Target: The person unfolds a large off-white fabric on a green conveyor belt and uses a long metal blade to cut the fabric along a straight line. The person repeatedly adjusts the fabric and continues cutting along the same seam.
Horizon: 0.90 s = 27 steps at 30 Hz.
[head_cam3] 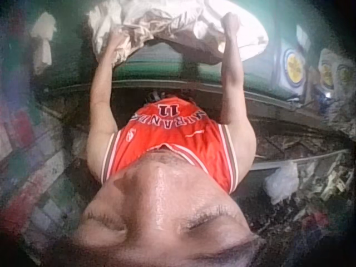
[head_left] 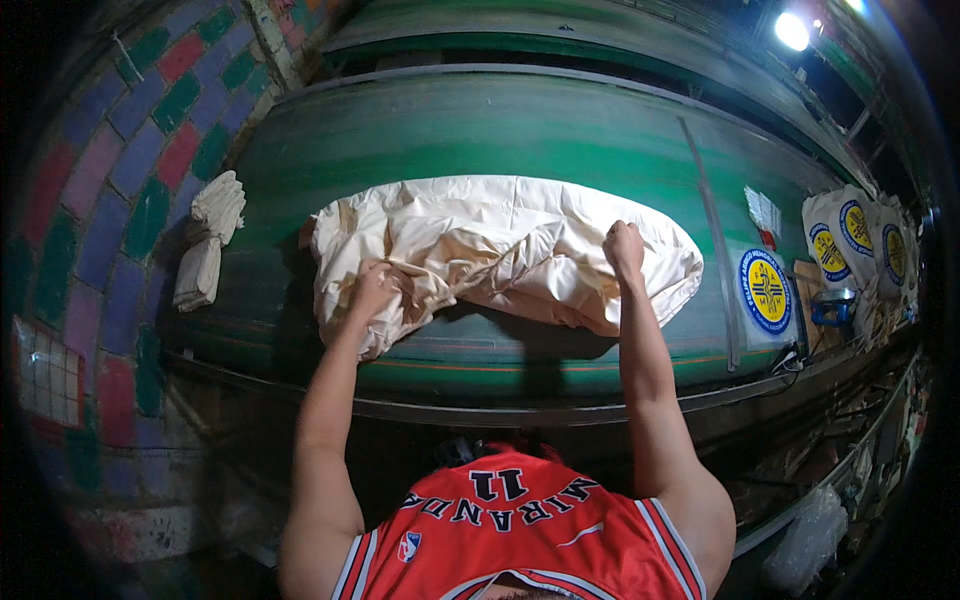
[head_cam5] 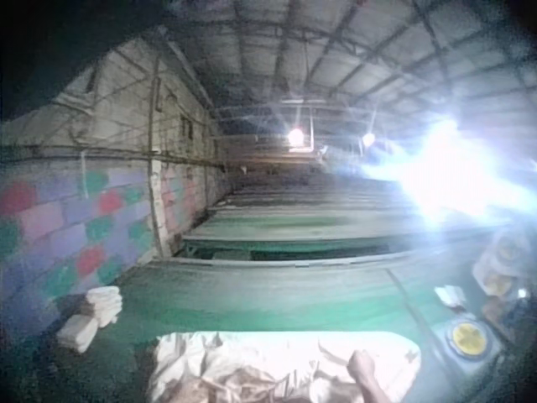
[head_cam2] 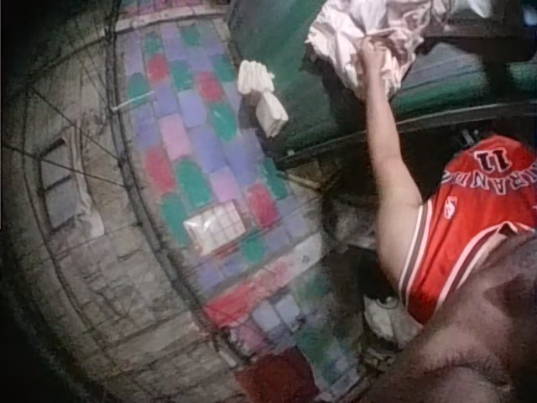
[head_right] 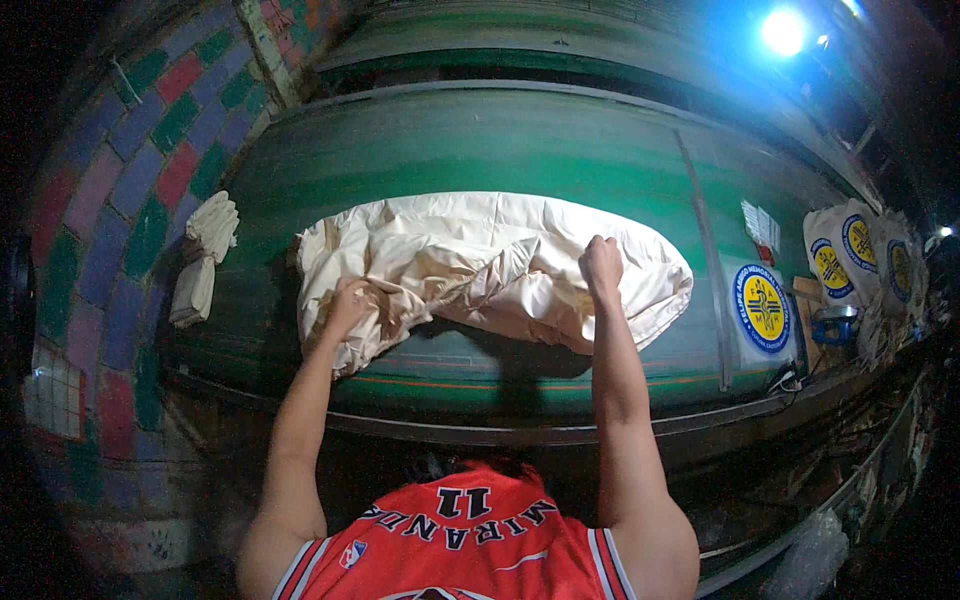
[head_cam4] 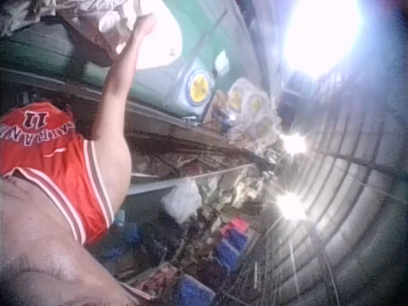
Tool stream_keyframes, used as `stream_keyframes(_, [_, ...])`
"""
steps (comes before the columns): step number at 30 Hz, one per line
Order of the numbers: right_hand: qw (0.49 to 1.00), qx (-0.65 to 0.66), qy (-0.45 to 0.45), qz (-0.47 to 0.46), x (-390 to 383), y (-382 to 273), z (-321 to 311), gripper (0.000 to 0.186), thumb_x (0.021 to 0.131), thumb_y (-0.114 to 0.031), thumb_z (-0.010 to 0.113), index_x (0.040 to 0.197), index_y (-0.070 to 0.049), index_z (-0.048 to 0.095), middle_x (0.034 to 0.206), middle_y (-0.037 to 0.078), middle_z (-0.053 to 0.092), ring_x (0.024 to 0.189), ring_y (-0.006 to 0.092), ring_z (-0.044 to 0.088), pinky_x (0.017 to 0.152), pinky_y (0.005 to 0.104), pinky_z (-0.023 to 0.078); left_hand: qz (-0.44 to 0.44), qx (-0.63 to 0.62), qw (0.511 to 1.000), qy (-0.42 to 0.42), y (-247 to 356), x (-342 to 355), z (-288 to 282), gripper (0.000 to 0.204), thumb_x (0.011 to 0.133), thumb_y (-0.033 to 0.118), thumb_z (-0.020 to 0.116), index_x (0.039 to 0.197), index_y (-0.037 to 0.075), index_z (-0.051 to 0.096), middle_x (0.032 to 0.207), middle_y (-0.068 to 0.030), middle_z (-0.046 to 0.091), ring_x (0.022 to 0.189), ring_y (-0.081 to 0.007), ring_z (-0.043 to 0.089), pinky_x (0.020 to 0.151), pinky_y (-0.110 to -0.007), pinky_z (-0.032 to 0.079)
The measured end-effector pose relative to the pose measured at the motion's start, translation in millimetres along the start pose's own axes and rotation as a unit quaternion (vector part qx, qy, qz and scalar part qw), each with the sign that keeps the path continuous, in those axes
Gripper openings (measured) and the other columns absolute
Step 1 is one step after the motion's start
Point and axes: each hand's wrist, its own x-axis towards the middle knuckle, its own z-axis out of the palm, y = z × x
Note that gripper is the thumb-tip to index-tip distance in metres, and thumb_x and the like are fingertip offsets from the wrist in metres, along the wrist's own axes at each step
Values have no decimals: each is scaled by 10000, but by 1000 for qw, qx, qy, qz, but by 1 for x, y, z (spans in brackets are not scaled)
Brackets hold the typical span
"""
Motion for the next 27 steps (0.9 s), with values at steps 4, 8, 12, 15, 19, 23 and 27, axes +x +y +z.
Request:
stream_keyframes(4, [968, 168, 143, -119, -47, -40, 27, 60, 811, -6, 560, 843, -37, 600, 888, 181, 634, 829, 409, 628, 718, 484, 508, 152, -10, 986, -68, 33, -12, 28, 165, 851, 148, 659, 938, 8, 652, 962, -164, 622, 927, -360, 616, 816, -439, 502])
stream_keyframes(8, [943, 288, -76, -149, -107, -96, 50, 154, 837, -97, 664, 973, -25, 669, 813, 185, 694, 764, 363, 697, 698, 446, 536, 48, 140, 977, -155, 61, -30, 54, 461, 843, 352, 728, 1124, 27, 560, 1052, -216, 646, 1004, -385, 637, 805, -461, 498])
stream_keyframes(12, [834, 380, -395, 66, -145, -148, 79, 422, 972, -410, 625, 972, 4, 707, 790, 95, 707, 683, 115, 654, 615, 306, 562, -31, -20, 987, -156, 75, -29, 66, 358, 827, 253, 760, 973, 0, 554, 873, -147, 646, 835, -279, 645, 726, -392, 500])
stream_keyframes(15, [761, 516, -374, 122, -163, -175, 101, 360, 997, -357, 593, 1028, -6, 667, 880, 74, 692, 750, 121, 647, 673, 314, 553, -46, -278, 937, -207, 77, -35, 64, 209, 810, 77, 762, 853, 6, 571, 785, -28, 600, 762, -99, 547, 664, -295, 470])
stream_keyframes(19, [669, 660, -320, 121, -171, -188, 113, 266, 999, -267, 594, 1011, -5, 639, 900, 51, 671, 789, 123, 624, 748, 311, 533, -66, -324, 925, -186, 68, -35, 55, 153, 859, 66, 739, 945, -4, 634, 846, -19, 648, 766, -99, 571, 692, -277, 481])
stream_keyframes(23, [611, 728, -232, 208, -158, -162, 99, 193, 1008, -159, 525, 1064, 4, 611, 943, 76, 664, 785, 172, 634, 739, 340, 546, -49, -360, 931, -42, 42, -10, 29, 102, 868, 51, 701, 898, -6, 622, 751, -16, 611, 678, -115, 548, 612, -302, 465])
stream_keyframes(27, [593, 757, -79, 263, -131, -75, 65, 278, 1035, -217, 441, 1127, 0, 589, 967, 97, 666, 755, 195, 660, 668, 324, 575, 8, -254, 961, 113, -8, 20, -45, 68, 935, 90, 577, 961, 29, 594, 848, -23, 578, 780, -128, 527, 746, -309, 471])
